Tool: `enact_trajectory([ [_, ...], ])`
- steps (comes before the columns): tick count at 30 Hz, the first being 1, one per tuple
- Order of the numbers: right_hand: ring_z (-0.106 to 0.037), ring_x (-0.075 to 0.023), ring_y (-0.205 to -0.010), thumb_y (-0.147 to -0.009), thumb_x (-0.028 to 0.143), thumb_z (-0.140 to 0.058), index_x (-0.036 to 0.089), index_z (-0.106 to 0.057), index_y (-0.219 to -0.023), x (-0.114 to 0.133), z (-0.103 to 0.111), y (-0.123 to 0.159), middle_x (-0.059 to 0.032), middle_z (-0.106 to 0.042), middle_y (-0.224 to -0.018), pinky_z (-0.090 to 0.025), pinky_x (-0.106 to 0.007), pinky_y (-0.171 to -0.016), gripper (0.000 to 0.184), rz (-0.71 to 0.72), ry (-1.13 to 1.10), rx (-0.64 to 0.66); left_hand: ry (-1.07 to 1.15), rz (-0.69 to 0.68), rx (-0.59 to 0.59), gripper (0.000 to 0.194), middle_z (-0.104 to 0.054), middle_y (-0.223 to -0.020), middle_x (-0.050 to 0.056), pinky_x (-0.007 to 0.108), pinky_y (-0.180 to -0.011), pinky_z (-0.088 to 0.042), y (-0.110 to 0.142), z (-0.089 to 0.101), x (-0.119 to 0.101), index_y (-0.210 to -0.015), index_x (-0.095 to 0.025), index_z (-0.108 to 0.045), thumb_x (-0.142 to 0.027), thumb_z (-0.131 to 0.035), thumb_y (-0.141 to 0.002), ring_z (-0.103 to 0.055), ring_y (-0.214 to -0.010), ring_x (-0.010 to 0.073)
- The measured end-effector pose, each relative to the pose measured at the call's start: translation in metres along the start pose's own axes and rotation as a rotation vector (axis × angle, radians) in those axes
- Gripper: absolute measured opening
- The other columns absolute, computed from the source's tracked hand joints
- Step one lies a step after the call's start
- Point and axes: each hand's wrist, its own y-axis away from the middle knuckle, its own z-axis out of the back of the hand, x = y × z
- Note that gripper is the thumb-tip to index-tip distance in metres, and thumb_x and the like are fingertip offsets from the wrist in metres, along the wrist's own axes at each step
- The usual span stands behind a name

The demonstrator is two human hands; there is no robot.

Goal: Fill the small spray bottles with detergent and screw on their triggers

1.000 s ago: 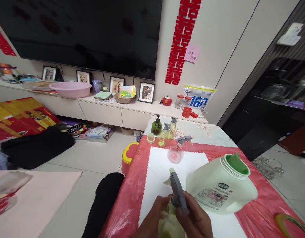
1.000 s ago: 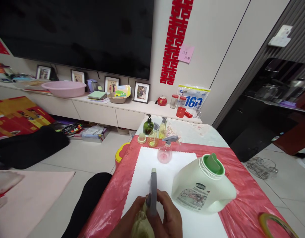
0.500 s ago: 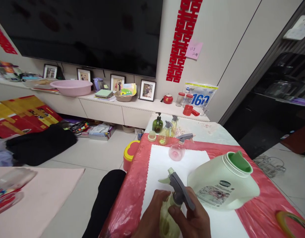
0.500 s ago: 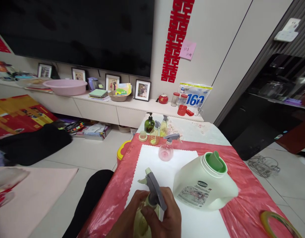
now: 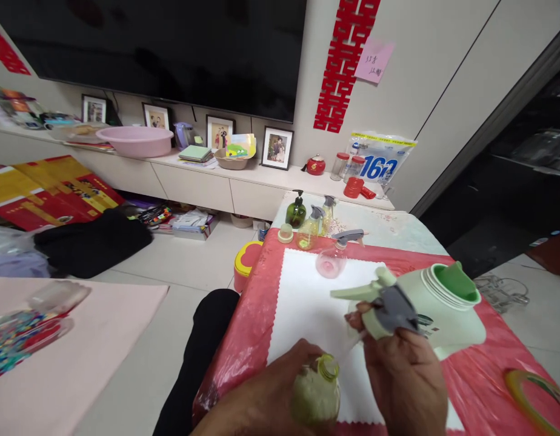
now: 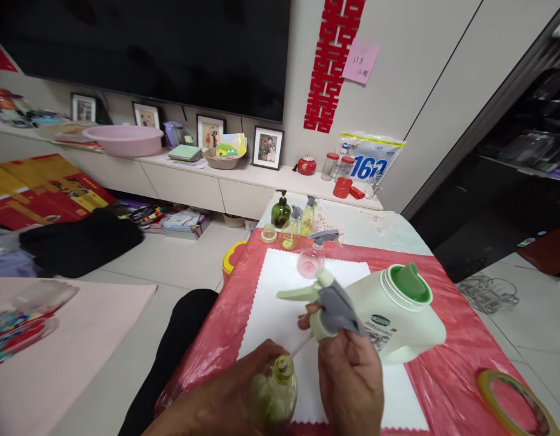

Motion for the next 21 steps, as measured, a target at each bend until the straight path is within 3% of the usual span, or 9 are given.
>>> enact_trajectory([
  [4, -0.067, -0.0156, -0.083, -0.085, 0.025, -0.072, 0.022, -0.071, -0.109, 0.033, -0.026, -0.025, -0.0074, -0.066, -0.11, -0.058, -0.031, -0.082, 0.024, 0.127, 0.072, -0.057, -0.067, 0.101, -0.031, 0.082, -0.069, -0.115, 0.001, 0.03, -0.078, -0.054, -0.002, 0.001, 0.001, -0.129, -0.031, -0.051, -0.022, -0.084, -0.054, -0.066, -0.1, 0.026],
  [7, -0.065, -0.0171, -0.088, -0.087, 0.026, -0.07, 0.028, -0.067, -0.117, 0.03, -0.035, -0.046, -0.0044, -0.065, -0.113, -0.056, -0.036, -0.086, 0.03, 0.23, 0.278, -0.001, -0.128, 0.118, -0.012, 0.086, -0.065, -0.122, 0.003, 0.033, -0.083, -0.054, -0.002, 0.001, -0.003, -0.133, -0.029, -0.049, -0.022, -0.083, -0.054, -0.063, -0.103, 0.0277],
  [10, -0.062, -0.0194, -0.096, -0.089, 0.026, -0.068, 0.026, -0.065, -0.119, -0.002, -0.033, -0.065, -0.0035, -0.065, -0.109, -0.052, -0.036, -0.086, 0.031, 0.351, 0.742, 0.22, -0.138, 0.126, -0.01, 0.092, -0.06, -0.13, 0.003, 0.037, -0.093, -0.052, 0.0, 0.003, -0.005, -0.136, -0.032, -0.046, -0.023, -0.085, -0.053, -0.06, -0.112, 0.0291],
  [12, -0.057, -0.0208, -0.101, -0.088, 0.017, -0.062, 0.02, -0.065, -0.114, -0.035, -0.03, -0.073, -0.0049, -0.065, -0.11, -0.048, -0.037, -0.089, 0.026, 0.467, 0.951, 0.321, -0.123, 0.139, 0.008, 0.092, -0.06, -0.13, 0.003, 0.038, -0.092, -0.053, 0.002, 0.005, -0.003, -0.138, -0.034, -0.043, -0.025, -0.084, -0.056, -0.06, -0.113, 0.0289],
  [14, -0.053, -0.0232, -0.101, -0.086, 0.008, -0.055, 0.018, -0.066, -0.111, -0.069, -0.027, -0.075, -0.0067, -0.066, -0.109, -0.044, -0.04, -0.093, 0.028, 0.457, 1.123, 0.389, -0.114, 0.131, 0.007, 0.091, -0.06, -0.129, 0.003, 0.037, -0.092, -0.053, 0.004, 0.007, 0.0, -0.138, -0.033, -0.042, -0.026, -0.083, -0.057, -0.06, -0.113, 0.0283],
  [18, -0.052, -0.0216, -0.091, -0.083, 0.001, -0.05, 0.016, -0.068, -0.101, -0.12, -0.015, -0.07, -0.0085, -0.064, -0.096, -0.047, -0.039, -0.089, 0.03, 0.38, 1.171, 0.392, -0.099, 0.042, -0.059, 0.082, -0.058, -0.13, 0.005, 0.038, -0.097, -0.051, 0.003, 0.01, 0.003, -0.133, -0.028, -0.046, -0.025, -0.081, -0.059, -0.059, -0.114, 0.0273],
  [21, -0.054, -0.0182, -0.09, -0.083, 0.003, -0.046, 0.017, -0.069, -0.101, -0.135, -0.005, -0.064, -0.0057, -0.063, -0.094, -0.05, -0.033, -0.087, 0.033, 0.344, 1.154, 0.379, -0.047, 0.03, -0.129, 0.083, -0.058, -0.133, 0.006, 0.039, -0.099, -0.05, 0.0, 0.011, 0.006, -0.135, -0.028, -0.045, -0.02, -0.078, -0.059, -0.058, -0.117, 0.0285],
])
